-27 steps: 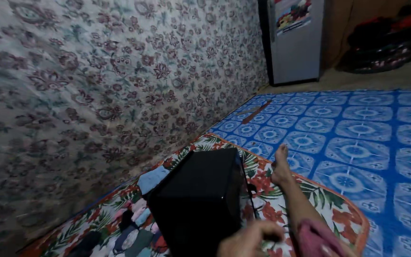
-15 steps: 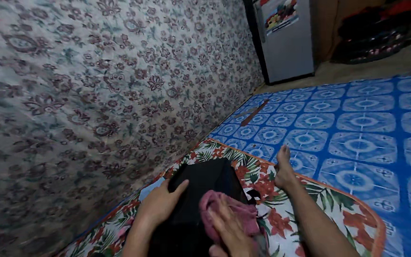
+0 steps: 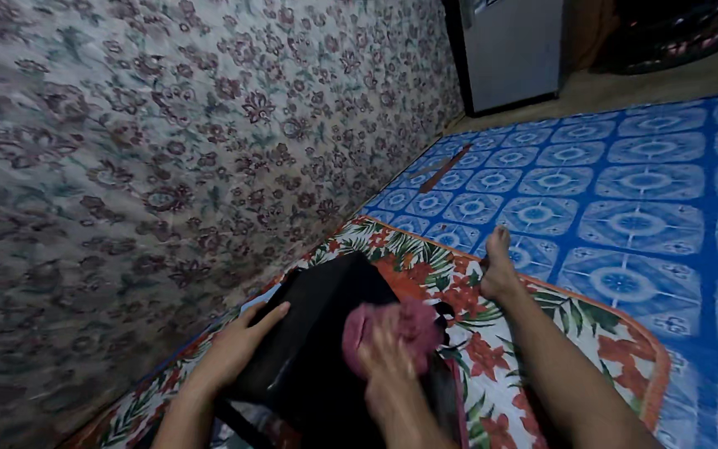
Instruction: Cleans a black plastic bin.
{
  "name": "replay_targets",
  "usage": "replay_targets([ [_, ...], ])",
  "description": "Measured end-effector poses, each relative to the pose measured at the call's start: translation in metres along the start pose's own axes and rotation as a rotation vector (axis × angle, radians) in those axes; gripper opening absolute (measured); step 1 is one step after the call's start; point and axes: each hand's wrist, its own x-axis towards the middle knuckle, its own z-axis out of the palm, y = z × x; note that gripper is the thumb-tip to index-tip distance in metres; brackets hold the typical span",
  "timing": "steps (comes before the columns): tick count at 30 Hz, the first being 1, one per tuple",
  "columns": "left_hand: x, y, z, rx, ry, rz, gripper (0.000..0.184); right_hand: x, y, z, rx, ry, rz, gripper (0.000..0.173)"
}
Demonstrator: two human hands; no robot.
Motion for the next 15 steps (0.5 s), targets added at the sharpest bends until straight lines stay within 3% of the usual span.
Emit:
replay_targets([
  [2, 0.001, -0.019, -0.004, -0.018, -0.001, 0.023, 0.062, -0.028, -0.047, -0.012, 0.031, -0.011, 0.132, 0.037],
  [4, 0.000, -0.037, -0.008, -0.018, -0.002, 0.071, 0.063, -0.031, -0.094, -0.028, -0.084, -0.242, 0.345, 0.038],
  [5, -0.004, -0.043, -0.010, -0.026, 0.001, 0.084, 0.064, -0.031, -0.097, -0.027, -0.112, -0.269, 0.374, 0.038],
  [9, -0.015, -0.056, -0.012, -0.039, 0.039, 0.086, 0.066, -0.024, -0.022, 0.005, 0.011, 0.106, 0.086, 0.040],
  [12, -0.018, -0.061, -0.012, -0.081, 0.052, 0.062, 0.063, -0.007, -0.014, -0.003, 0.020, 0.073, 0.224, 0.041],
  [15, -0.017, -0.061, -0.012, -0.124, 0.062, 0.042, 0.058, -0.007, 0.019, 0.006, 0.038, 0.139, 0.205, 0.044],
])
